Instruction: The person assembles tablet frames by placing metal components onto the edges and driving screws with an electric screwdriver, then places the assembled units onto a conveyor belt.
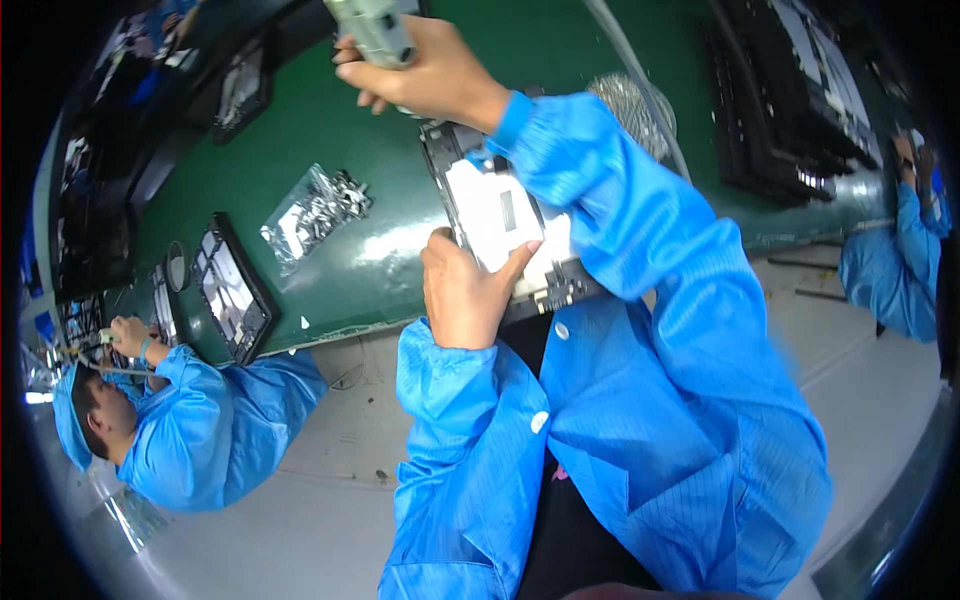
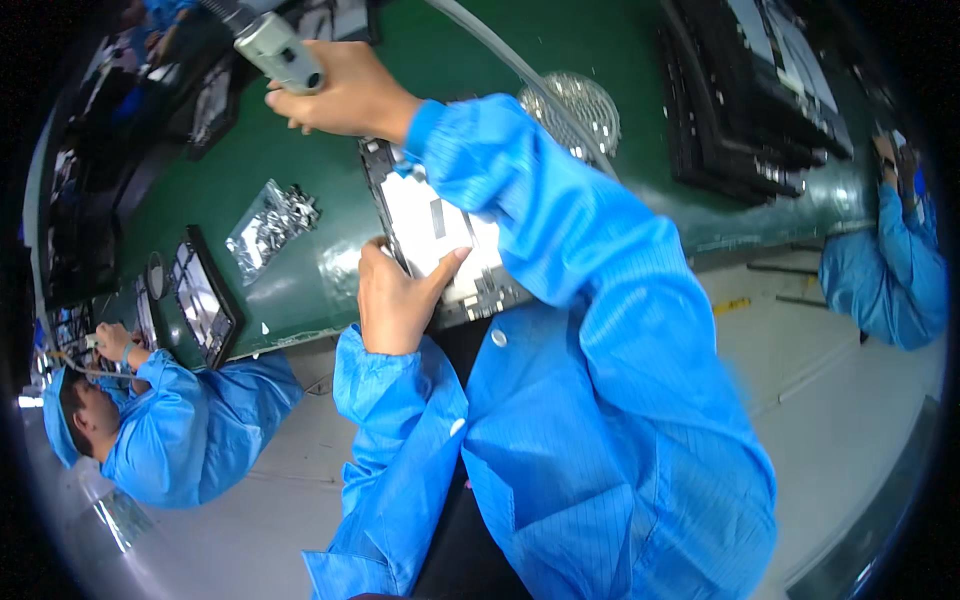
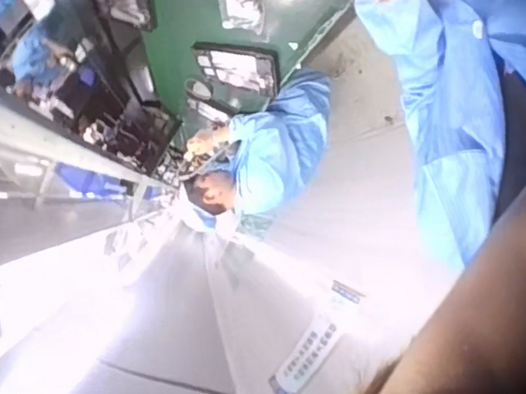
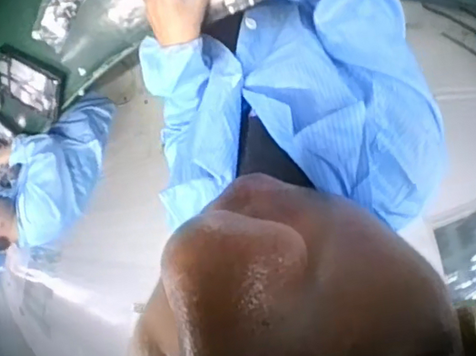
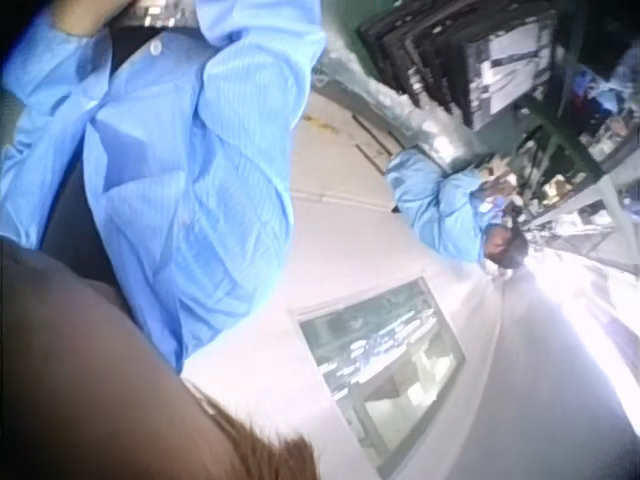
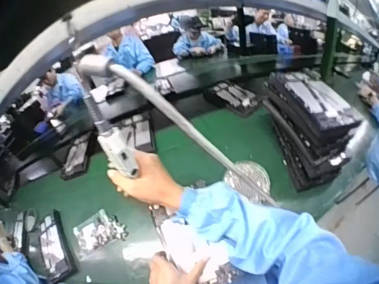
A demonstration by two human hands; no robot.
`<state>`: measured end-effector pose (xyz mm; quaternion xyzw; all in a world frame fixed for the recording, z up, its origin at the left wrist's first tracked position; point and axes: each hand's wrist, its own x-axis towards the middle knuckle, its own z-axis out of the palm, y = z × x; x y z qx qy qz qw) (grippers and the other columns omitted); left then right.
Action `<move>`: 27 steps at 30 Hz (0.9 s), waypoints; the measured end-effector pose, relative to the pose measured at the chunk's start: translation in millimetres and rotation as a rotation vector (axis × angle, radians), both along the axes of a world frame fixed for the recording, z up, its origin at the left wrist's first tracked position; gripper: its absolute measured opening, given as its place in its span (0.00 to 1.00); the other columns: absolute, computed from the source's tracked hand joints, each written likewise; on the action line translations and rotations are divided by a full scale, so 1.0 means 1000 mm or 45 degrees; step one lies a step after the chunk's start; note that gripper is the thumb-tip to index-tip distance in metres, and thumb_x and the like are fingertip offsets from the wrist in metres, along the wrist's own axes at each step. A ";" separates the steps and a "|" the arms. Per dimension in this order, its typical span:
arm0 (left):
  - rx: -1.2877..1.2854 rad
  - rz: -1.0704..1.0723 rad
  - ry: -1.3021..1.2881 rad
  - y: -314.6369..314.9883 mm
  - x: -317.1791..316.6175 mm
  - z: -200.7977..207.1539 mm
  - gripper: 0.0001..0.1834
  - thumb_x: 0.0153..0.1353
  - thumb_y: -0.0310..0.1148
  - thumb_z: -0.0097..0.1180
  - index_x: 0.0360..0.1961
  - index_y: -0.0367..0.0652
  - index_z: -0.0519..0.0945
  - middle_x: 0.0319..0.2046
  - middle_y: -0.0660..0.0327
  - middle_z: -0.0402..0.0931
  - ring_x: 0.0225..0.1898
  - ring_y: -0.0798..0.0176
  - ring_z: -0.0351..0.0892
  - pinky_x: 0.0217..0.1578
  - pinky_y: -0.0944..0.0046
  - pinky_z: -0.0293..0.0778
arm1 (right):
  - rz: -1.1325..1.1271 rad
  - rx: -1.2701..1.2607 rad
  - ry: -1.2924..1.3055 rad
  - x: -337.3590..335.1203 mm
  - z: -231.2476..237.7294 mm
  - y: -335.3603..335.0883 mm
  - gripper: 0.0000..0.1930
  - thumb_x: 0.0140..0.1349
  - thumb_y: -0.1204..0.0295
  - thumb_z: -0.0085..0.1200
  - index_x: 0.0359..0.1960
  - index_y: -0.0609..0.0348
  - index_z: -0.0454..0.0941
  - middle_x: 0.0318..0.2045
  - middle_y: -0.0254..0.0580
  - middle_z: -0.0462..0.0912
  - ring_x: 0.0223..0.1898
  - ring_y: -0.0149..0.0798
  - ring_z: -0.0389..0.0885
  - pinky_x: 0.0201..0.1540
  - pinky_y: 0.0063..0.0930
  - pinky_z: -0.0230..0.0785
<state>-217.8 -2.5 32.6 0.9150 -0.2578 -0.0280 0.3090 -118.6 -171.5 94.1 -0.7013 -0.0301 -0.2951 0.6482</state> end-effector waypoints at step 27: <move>0.088 0.038 -0.398 -0.218 0.471 0.002 0.37 0.61 0.63 0.51 0.57 0.40 0.77 0.52 0.41 0.77 0.55 0.37 0.75 0.59 0.50 0.69 | -0.887 -0.053 0.004 -0.110 0.020 -0.162 0.18 0.54 0.69 0.69 0.45 0.64 0.80 0.32 0.35 0.82 0.31 0.27 0.77 0.36 0.24 0.71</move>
